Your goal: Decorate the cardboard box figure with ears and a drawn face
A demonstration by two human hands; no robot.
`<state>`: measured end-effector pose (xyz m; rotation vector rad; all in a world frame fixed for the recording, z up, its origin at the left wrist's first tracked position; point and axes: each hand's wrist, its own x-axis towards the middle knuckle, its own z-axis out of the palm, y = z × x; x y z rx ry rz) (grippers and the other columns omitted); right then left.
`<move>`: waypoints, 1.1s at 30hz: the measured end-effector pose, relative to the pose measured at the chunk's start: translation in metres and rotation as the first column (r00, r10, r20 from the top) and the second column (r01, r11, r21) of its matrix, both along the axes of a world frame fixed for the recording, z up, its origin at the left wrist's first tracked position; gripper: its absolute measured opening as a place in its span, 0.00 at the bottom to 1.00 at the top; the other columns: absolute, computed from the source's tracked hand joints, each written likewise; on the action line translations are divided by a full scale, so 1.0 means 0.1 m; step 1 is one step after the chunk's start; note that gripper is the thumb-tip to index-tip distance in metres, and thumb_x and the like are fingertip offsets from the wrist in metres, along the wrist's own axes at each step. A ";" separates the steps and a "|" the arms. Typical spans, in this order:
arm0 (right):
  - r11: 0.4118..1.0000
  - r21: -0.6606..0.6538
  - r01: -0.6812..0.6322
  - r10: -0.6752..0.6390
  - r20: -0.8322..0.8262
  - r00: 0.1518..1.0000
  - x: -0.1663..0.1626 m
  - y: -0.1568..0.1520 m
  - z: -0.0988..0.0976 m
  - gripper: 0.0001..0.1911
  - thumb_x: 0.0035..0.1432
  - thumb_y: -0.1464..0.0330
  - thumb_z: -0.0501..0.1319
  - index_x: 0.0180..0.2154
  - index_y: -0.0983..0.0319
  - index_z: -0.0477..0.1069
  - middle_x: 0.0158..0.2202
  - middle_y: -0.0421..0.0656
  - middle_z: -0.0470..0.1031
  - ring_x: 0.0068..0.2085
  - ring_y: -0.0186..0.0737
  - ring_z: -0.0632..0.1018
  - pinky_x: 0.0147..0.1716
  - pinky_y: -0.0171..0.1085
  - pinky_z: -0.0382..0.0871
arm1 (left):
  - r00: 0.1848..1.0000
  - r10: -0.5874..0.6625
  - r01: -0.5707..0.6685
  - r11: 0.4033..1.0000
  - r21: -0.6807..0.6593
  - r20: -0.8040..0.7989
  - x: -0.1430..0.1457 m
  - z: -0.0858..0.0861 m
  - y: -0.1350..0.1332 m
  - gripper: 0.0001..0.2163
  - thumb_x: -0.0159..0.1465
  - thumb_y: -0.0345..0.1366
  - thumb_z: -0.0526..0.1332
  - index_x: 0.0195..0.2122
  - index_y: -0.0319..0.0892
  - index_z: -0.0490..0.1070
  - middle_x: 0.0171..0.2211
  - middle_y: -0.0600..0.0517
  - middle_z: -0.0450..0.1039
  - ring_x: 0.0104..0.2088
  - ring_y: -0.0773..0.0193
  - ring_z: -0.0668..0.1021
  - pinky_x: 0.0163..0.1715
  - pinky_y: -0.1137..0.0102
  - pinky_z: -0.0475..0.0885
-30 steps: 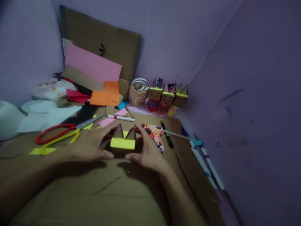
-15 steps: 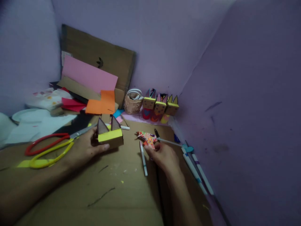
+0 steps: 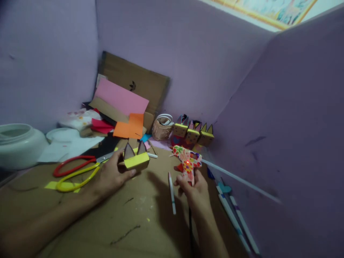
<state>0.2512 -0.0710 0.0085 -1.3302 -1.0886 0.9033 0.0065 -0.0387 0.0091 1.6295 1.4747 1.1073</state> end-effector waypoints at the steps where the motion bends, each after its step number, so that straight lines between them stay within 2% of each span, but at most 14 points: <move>1: 1.000 0.015 0.014 -0.014 -0.007 1.000 -0.04 -0.04 0.00 0.23 0.41 0.58 0.72 0.37 0.60 0.68 0.21 0.34 0.68 0.17 0.30 0.65 0.12 0.29 0.57 | 1.000 0.020 -0.020 1.000 0.012 -0.012 0.01 -0.01 0.00 0.26 0.53 0.37 0.65 0.52 0.39 0.61 0.49 0.40 0.73 0.45 0.51 0.79 0.45 0.54 0.73; 3: 1.000 0.014 0.015 -0.015 0.005 1.000 -0.12 -0.12 0.01 0.19 0.46 0.56 0.70 0.34 0.59 0.68 0.15 0.30 0.59 0.14 0.28 0.56 0.11 0.28 0.50 | 0.998 0.054 -0.053 0.998 0.040 -0.027 0.02 -0.04 0.01 0.26 0.52 0.37 0.66 0.51 0.40 0.61 0.47 0.41 0.73 0.44 0.51 0.78 0.45 0.54 0.73; 4: 1.000 0.026 0.004 -0.004 0.016 1.000 -0.16 -0.16 0.01 0.18 0.48 0.55 0.68 0.34 0.59 0.68 0.15 0.31 0.58 0.14 0.28 0.56 0.11 0.29 0.49 | 0.998 0.064 -0.062 0.997 0.053 -0.028 0.03 -0.06 0.01 0.26 0.52 0.37 0.66 0.51 0.40 0.61 0.46 0.41 0.73 0.44 0.50 0.78 0.44 0.54 0.73; 6: 0.997 0.081 -0.017 0.010 0.086 0.996 -0.25 -0.22 0.02 0.16 0.51 0.54 0.65 0.35 0.59 0.71 0.18 0.36 0.66 0.16 0.32 0.62 0.13 0.31 0.55 | 0.997 0.069 -0.066 0.995 0.075 -0.027 0.05 -0.09 0.01 0.25 0.52 0.37 0.66 0.50 0.41 0.62 0.45 0.42 0.74 0.44 0.50 0.78 0.43 0.55 0.73; 9: 0.990 0.130 -0.053 0.023 0.222 0.975 -0.37 -0.27 0.05 0.17 0.51 0.55 0.65 0.40 0.58 0.74 0.31 0.44 0.78 0.27 0.41 0.76 0.22 0.35 0.68 | 0.998 0.062 -0.059 0.993 0.104 -0.025 0.09 -0.15 0.01 0.24 0.52 0.38 0.66 0.49 0.42 0.62 0.45 0.43 0.74 0.44 0.51 0.78 0.42 0.57 0.74; 11: 0.987 0.112 -0.114 0.080 0.267 0.960 -0.42 -0.28 0.06 0.18 0.52 0.56 0.65 0.42 0.58 0.75 0.37 0.46 0.80 0.35 0.47 0.79 0.28 0.37 0.72 | 0.997 0.067 -0.063 0.991 0.116 -0.027 0.11 -0.19 0.01 0.25 0.52 0.38 0.67 0.49 0.42 0.62 0.45 0.44 0.73 0.45 0.51 0.77 0.42 0.57 0.73; 13: 0.981 0.096 -0.172 0.137 0.294 0.946 -0.45 -0.29 0.05 0.18 0.54 0.57 0.64 0.44 0.58 0.74 0.40 0.46 0.81 0.40 0.51 0.80 0.34 0.40 0.75 | 0.996 0.082 -0.074 0.985 0.153 -0.045 0.14 -0.23 0.00 0.25 0.52 0.38 0.67 0.49 0.42 0.62 0.45 0.44 0.73 0.45 0.50 0.77 0.42 0.57 0.73; 16: 0.969 0.116 -0.218 0.169 0.330 0.929 -0.46 -0.29 0.04 0.18 0.57 0.60 0.61 0.48 0.59 0.73 0.43 0.46 0.81 0.43 0.50 0.80 0.42 0.42 0.74 | 0.990 0.102 -0.071 0.955 0.287 -0.092 0.16 -0.28 0.00 0.23 0.54 0.37 0.66 0.49 0.43 0.61 0.46 0.45 0.70 0.48 0.51 0.75 0.44 0.57 0.72; 18: 0.965 0.132 -0.226 0.169 0.344 0.924 -0.45 -0.29 0.04 0.18 0.58 0.61 0.60 0.49 0.59 0.72 0.44 0.46 0.80 0.44 0.49 0.80 0.43 0.42 0.74 | 0.988 0.101 -0.054 0.934 0.353 -0.116 0.17 -0.30 -0.01 0.22 0.54 0.35 0.66 0.48 0.44 0.60 0.47 0.46 0.69 0.50 0.52 0.73 0.47 0.57 0.71; 23: 0.963 0.134 -0.235 0.172 0.366 0.915 -0.46 -0.30 0.04 0.17 0.58 0.62 0.60 0.49 0.60 0.72 0.41 0.47 0.81 0.38 0.47 0.81 0.38 0.40 0.75 | 0.982 0.096 -0.025 0.918 0.396 -0.160 0.18 -0.27 -0.02 0.20 0.54 0.32 0.66 0.46 0.45 0.60 0.46 0.47 0.67 0.48 0.53 0.73 0.48 0.56 0.70; 29: 0.965 0.123 -0.233 0.182 0.326 0.928 -0.50 -0.31 0.05 0.16 0.57 0.62 0.60 0.47 0.59 0.72 0.34 0.45 0.79 0.41 0.49 0.80 0.42 0.42 0.74 | 0.976 0.102 -0.014 0.910 0.413 -0.191 0.19 -0.28 -0.02 0.21 0.53 0.30 0.66 0.46 0.44 0.60 0.46 0.47 0.67 0.49 0.52 0.72 0.49 0.56 0.70; 33: 0.969 0.086 -0.233 0.198 0.300 0.933 -0.51 -0.32 0.06 0.16 0.56 0.61 0.61 0.45 0.59 0.73 0.29 0.43 0.77 0.40 0.50 0.80 0.39 0.43 0.75 | 0.973 0.111 -0.017 0.909 0.416 -0.203 0.19 -0.30 -0.01 0.21 0.54 0.32 0.66 0.47 0.44 0.61 0.47 0.46 0.68 0.50 0.51 0.72 0.49 0.56 0.70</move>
